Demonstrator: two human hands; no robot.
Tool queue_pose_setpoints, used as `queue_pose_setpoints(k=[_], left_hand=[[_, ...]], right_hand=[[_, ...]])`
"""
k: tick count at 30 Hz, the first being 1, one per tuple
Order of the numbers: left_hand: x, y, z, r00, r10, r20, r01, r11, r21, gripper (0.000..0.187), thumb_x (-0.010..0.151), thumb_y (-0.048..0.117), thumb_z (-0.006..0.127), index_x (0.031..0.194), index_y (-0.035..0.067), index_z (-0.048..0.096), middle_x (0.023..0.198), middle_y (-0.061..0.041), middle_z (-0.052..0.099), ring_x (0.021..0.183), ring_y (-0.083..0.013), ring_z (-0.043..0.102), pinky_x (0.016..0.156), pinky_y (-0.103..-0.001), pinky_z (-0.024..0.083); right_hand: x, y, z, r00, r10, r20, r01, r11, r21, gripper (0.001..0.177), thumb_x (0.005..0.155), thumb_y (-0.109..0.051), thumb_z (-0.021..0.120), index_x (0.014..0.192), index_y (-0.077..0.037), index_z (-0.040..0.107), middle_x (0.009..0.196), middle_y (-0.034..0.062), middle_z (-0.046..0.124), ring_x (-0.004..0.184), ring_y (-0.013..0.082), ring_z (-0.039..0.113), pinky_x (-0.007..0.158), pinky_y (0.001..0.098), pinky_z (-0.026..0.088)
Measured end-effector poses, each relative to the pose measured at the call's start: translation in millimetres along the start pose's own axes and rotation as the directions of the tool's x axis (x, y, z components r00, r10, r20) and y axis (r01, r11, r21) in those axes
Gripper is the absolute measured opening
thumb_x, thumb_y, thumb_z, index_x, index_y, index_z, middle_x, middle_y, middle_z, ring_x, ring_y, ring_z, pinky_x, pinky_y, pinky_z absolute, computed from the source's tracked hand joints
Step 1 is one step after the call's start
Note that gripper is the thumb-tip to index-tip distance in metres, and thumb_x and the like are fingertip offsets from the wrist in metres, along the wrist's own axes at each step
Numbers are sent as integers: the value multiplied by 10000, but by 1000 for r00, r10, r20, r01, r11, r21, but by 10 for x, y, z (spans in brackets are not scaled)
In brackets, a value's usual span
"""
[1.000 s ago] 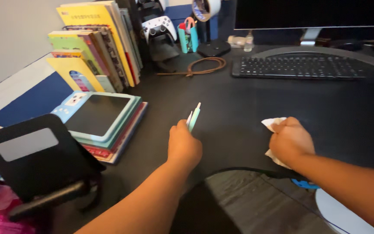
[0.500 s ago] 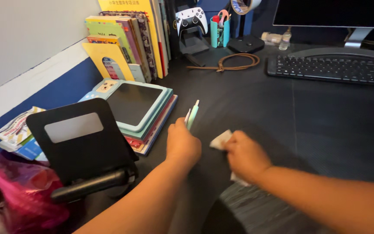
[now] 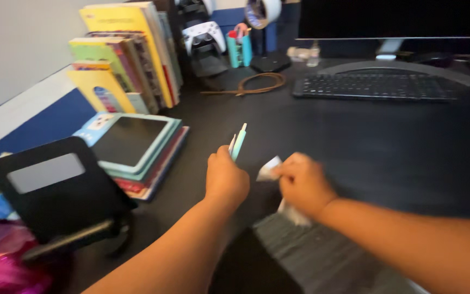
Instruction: The person pulls a wet wipe from a package, wipes the desk surface with it, and then lifts and wipes the keyboard.
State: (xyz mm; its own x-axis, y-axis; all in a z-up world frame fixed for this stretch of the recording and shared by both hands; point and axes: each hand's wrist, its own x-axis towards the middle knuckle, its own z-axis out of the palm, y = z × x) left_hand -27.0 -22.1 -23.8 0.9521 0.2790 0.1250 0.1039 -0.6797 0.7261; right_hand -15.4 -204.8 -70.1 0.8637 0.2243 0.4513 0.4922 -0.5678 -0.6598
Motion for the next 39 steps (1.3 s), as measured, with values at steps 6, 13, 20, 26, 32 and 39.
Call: queue_pose_setpoints(k=[6, 13, 20, 26, 32, 39], left_hand=[[-386, 651, 685, 989, 134, 65, -129, 989, -76, 464, 831, -41, 592, 1285, 46, 548, 1195, -212, 555, 1117, -407, 579, 934, -447, 501], [-1023, 1452, 1266, 950, 192, 247, -150, 972, -180, 537, 844, -66, 562, 1358, 84, 512, 1238, -172, 526, 1117, -364, 595, 912, -429, 511], [-1063, 1690, 1603, 947, 199, 251, -159, 973, -169, 496, 838, -52, 546, 1318, 75, 543, 1198, -184, 551, 1111, -377, 594, 933, -432, 504], [-927, 1640, 1878, 965, 210, 160, -193, 975, -113, 437, 876, -29, 537, 1308, 33, 534, 1202, -235, 555, 1093, -415, 600, 938, -456, 504], [-613, 1585, 1663, 997, 42, 66, -39, 998, -53, 442, 845, -4, 585, 1286, 15, 570, 1192, -257, 634, 1115, -428, 646, 938, -470, 537], [-313, 1476, 1238, 998, -67, 18, 68, 996, -50, 497, 846, 25, 629, 1334, 13, 533, 1198, -231, 633, 1093, -380, 671, 888, -464, 559]], right_hand=[[-182, 938, -1141, 970, -3, -242, -63, 963, -263, 225, 841, -49, 629, 933, -114, 823, 931, 108, 730, 854, 298, 708, 794, 383, 574], [-980, 1876, -2518, 905, 177, -388, -372, 772, -515, 195, 899, -94, 656, 975, -146, 828, 1041, 108, 724, 927, 316, 695, 873, 400, 557], [-2103, 3164, -4098, 958, 287, -30, -19, -39, -999, 203, 841, -193, 659, 999, -168, 785, 1159, -40, 730, 1154, 112, 679, 1021, 296, 558], [-2591, 3468, -4498, 757, 522, -393, -480, 35, -877, 251, 859, -220, 660, 1082, -182, 768, 1146, -27, 736, 1134, 118, 680, 1009, 290, 563], [-2669, 3600, -4412, 758, 502, -417, -515, 68, -854, 306, 878, -247, 661, 1166, -196, 751, 1133, -15, 741, 1115, 124, 680, 996, 283, 567], [-2527, 3614, -4040, 800, 434, -414, -514, 140, -847, 377, 899, -278, 662, 1264, -213, 731, 1118, -1, 748, 1092, 131, 681, 982, 276, 571]])
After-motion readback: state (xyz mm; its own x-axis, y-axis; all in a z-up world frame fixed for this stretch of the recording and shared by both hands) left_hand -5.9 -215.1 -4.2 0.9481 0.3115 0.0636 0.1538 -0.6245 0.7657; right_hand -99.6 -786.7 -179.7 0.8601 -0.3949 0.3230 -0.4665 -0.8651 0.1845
